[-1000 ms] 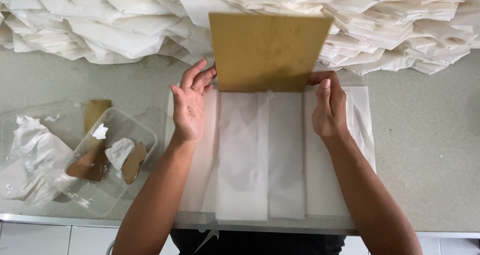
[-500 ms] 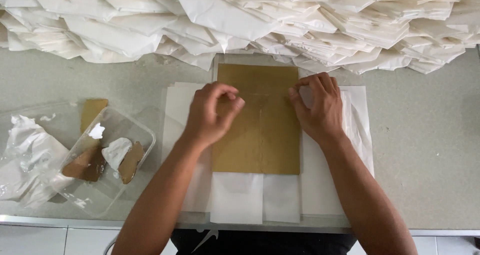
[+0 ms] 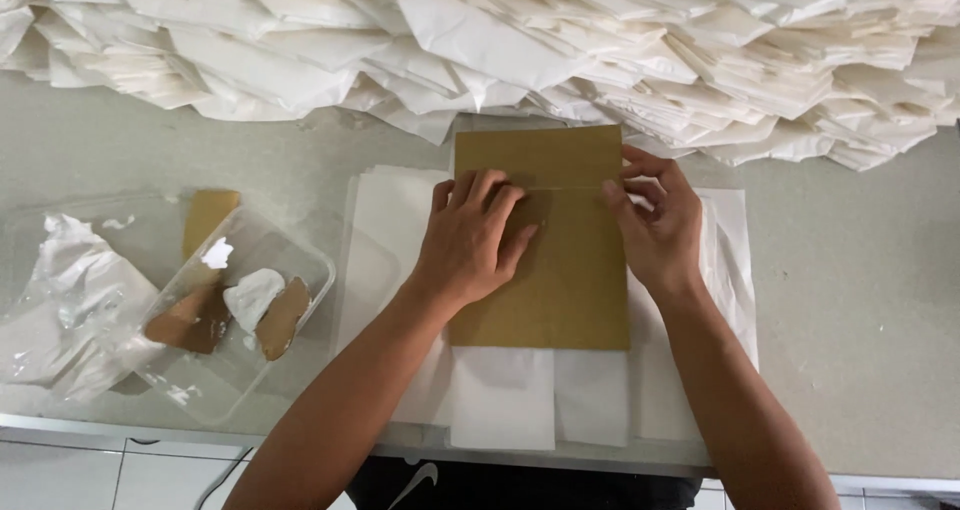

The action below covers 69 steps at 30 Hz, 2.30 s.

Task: Assembling paper bags by folding paper around a cardboard template and applying glue with a spreader

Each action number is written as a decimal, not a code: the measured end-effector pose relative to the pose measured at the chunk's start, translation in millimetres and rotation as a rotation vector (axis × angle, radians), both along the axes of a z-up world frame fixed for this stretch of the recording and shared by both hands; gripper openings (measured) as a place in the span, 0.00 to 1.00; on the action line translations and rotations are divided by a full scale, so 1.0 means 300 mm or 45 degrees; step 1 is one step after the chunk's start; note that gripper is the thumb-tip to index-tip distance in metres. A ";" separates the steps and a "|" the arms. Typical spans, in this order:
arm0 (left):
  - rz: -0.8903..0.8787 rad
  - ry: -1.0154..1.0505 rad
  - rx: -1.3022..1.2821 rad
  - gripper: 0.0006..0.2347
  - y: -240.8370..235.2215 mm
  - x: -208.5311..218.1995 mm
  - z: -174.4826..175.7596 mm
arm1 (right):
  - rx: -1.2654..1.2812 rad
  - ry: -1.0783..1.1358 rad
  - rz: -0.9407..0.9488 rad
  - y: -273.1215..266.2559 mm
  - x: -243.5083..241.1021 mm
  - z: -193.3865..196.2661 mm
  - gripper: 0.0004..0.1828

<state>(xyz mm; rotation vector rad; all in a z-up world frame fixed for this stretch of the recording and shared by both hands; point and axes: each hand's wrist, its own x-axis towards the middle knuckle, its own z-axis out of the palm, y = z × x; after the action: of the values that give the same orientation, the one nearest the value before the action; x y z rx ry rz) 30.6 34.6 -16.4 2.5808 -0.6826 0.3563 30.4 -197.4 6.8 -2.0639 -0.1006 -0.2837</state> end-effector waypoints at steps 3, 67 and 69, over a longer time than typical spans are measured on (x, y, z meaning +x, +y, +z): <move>0.038 0.011 -0.089 0.17 0.013 -0.001 0.019 | 0.537 0.125 -0.017 0.022 -0.005 0.008 0.16; 0.011 0.430 -1.308 0.11 0.136 0.037 0.086 | -1.314 -0.235 2.026 0.544 -0.358 0.141 0.29; 0.121 0.368 -1.309 0.10 0.136 0.042 0.093 | -1.322 -0.217 2.067 0.544 -0.377 0.153 0.26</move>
<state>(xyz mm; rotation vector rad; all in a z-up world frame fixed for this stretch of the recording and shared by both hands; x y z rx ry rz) 43.1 75.3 11.6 1.6256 -0.1714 0.2551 -82.6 -34.1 52.7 -2.1249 -2.2268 0.7532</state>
